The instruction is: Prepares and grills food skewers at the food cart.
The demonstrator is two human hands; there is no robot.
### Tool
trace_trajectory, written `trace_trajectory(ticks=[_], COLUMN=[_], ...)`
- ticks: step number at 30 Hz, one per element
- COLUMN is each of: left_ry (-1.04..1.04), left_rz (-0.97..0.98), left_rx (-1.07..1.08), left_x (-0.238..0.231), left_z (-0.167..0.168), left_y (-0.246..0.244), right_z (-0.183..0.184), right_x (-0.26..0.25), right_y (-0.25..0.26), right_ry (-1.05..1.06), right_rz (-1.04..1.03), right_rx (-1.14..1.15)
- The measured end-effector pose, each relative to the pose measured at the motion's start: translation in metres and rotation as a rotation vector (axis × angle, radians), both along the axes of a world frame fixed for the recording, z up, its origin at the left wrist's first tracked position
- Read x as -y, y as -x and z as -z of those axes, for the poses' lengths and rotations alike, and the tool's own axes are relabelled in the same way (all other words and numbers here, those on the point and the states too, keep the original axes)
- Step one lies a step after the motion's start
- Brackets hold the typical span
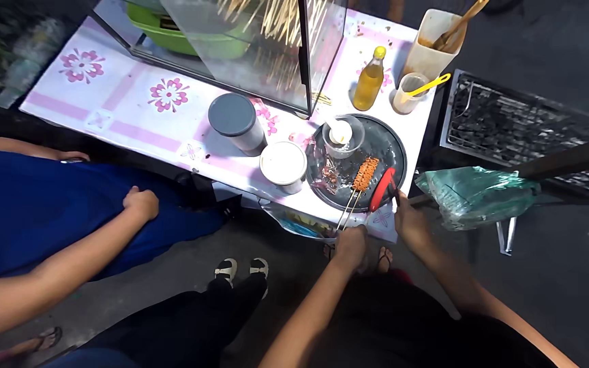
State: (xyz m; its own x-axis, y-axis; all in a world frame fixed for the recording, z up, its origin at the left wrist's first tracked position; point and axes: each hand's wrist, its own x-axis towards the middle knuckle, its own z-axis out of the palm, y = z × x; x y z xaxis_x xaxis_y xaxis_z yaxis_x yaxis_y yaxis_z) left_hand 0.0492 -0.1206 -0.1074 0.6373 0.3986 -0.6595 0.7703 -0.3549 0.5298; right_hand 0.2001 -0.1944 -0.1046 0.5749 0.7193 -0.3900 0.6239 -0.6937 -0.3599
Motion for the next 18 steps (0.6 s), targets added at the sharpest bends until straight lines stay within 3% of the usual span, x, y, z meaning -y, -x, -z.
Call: trace_trajectory(ticks=[3, 7, 11, 18], left_ry=[-0.164, -0.439, -0.125, 0.260], left_rz=[0.000, -0.248, -0.350, -0.519], left_rx=[-0.046, 0.083, -0.135, 0.141], left_x=[0.000, -0.007, -0.029, -0.032], left_z=[-0.009, 0.002, 0.001, 0.028], left_y=[0.001, 0.007, -0.003, -0.004], right_z=[0.017, 0.025, 0.031, 0.029], right_x=[0.026, 0.028, 0.014, 0.016], right_y=[0.006, 0.016, 0.009, -0.001], right_ry=[-0.425, -0.521, -0.371, -0.245], right_rz=[0.024, 0.266, 0.365, 0.084], right_rx=[0.059, -0.257, -0.468, -0.380])
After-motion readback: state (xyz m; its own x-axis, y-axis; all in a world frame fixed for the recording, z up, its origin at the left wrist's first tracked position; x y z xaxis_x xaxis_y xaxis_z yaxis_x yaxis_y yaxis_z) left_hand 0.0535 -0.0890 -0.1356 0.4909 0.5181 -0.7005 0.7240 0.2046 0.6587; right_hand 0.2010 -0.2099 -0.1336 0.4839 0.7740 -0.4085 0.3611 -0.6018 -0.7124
